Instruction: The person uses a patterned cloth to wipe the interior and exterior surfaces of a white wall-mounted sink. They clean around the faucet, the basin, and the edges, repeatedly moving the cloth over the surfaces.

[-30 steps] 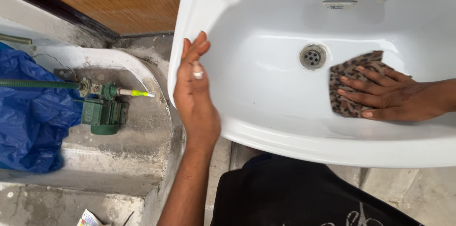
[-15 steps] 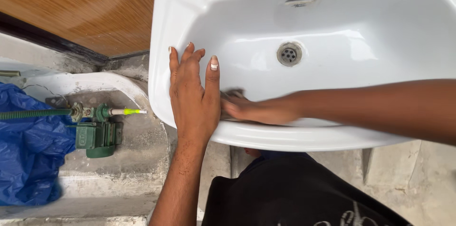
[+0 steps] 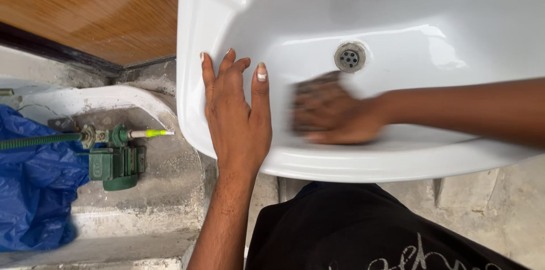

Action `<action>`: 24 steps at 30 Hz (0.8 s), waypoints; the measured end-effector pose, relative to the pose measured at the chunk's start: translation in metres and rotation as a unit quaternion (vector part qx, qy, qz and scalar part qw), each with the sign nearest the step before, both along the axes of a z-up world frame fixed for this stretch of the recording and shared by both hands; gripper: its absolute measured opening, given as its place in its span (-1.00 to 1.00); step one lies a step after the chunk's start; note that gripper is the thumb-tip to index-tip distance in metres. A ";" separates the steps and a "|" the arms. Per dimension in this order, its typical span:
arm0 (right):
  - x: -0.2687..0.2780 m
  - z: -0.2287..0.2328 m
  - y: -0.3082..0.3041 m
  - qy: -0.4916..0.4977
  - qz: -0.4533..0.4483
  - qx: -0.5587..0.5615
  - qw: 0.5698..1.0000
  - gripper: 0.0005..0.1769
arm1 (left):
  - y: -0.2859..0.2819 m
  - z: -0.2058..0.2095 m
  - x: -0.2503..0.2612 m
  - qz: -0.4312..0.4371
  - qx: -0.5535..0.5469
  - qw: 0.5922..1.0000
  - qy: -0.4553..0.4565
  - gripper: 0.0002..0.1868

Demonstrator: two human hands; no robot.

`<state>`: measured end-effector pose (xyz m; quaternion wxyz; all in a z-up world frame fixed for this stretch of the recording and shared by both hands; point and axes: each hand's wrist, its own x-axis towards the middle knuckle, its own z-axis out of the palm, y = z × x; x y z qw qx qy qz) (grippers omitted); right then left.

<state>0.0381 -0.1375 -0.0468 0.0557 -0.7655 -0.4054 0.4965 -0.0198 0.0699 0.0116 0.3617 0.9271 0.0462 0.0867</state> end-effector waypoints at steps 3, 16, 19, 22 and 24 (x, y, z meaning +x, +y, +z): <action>0.008 -0.026 0.083 -0.061 -0.028 0.239 0.969 -0.05 | 0.000 0.001 0.001 -0.003 0.025 1.000 0.000 -0.31; 0.027 -0.022 -0.145 -0.311 -0.060 -0.322 0.892 0.09 | -0.001 0.000 -0.007 -0.001 0.038 0.999 -0.011 -0.45; 0.005 -0.005 -0.119 -0.167 -0.120 -0.340 0.918 0.25 | -0.001 0.000 -0.006 -0.004 0.022 1.000 0.011 -0.44; -0.004 -0.005 -0.048 -0.050 -0.020 -0.217 0.975 0.10 | -0.005 0.002 0.000 -0.008 0.039 0.998 0.049 -0.41; -0.010 -0.011 0.010 -0.001 -0.049 -0.075 0.996 0.06 | -0.006 0.004 0.000 -0.008 0.050 0.997 0.064 -0.38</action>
